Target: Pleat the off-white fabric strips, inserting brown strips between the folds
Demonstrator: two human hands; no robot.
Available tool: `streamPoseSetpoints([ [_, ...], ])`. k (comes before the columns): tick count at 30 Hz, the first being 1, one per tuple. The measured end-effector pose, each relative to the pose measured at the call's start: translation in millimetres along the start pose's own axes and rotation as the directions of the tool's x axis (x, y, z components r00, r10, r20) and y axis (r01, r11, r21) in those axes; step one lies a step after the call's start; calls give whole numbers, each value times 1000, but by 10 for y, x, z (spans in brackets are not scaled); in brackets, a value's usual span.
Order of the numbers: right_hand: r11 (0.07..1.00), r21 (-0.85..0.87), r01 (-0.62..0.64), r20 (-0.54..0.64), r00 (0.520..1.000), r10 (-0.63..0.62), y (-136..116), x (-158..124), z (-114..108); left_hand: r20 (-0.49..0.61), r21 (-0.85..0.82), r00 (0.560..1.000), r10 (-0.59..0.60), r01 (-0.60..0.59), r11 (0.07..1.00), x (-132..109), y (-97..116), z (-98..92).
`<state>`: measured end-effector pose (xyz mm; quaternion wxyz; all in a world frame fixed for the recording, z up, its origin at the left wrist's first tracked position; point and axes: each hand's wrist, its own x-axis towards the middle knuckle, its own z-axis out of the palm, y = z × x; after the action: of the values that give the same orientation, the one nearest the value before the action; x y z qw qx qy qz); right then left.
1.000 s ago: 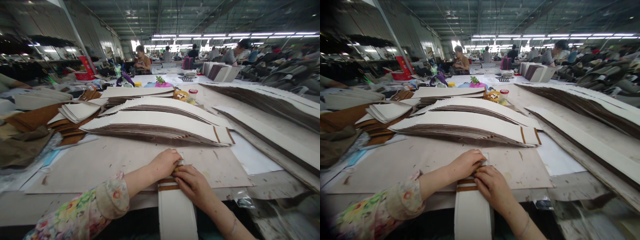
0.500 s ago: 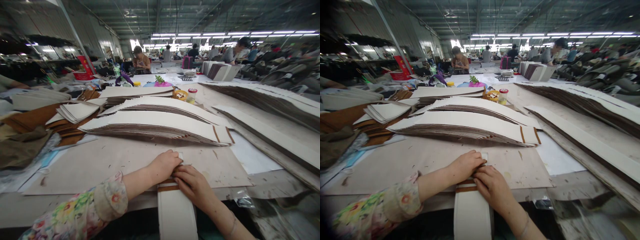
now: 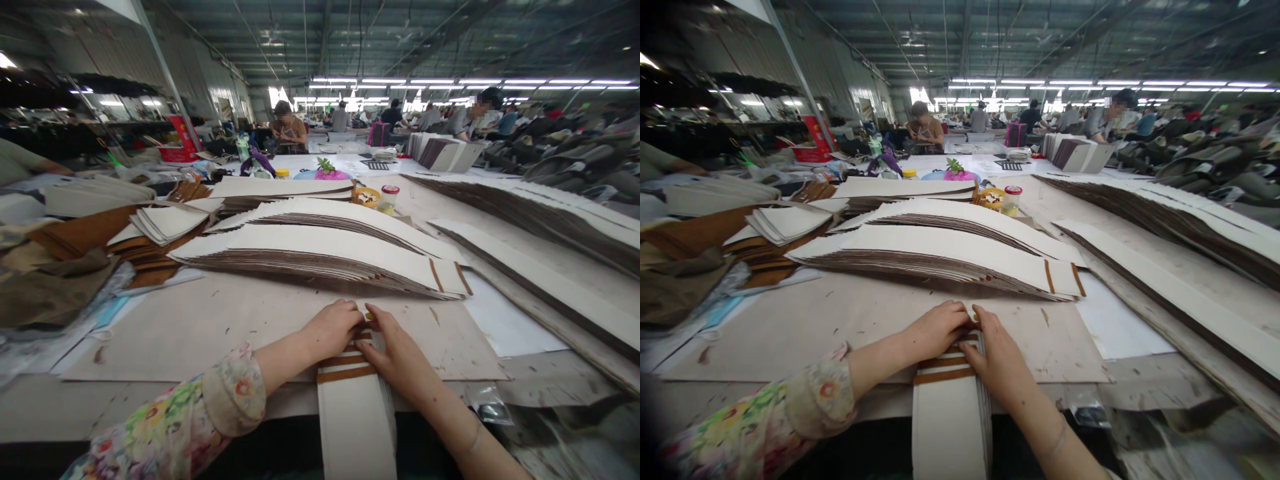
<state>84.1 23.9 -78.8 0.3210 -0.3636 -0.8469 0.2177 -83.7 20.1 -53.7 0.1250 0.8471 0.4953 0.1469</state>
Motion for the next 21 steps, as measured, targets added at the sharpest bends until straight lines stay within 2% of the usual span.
streamPoseSetpoints([
  [4, 987, -134, 93, 82, 993, -83, -20, 29, 1, -6, -116, 998, -62, 61, 991, -16, -67, -26],
  [9, 957, -235, 168, 175, 976, -128, -73, 86, -59, 27, -200, 997, -73, 77, 977, -139, -236, -109],
  [14, 956, -209, 208, 247, 957, -154, -53, 172, -96, 47, -303, 993, -108, 117, 946, -235, -311, -150],
  [21, 960, -141, 244, 357, 917, -181, -47, 241, -101, 17, -259, 996, -93, 94, 961, -246, -260, -129],
])
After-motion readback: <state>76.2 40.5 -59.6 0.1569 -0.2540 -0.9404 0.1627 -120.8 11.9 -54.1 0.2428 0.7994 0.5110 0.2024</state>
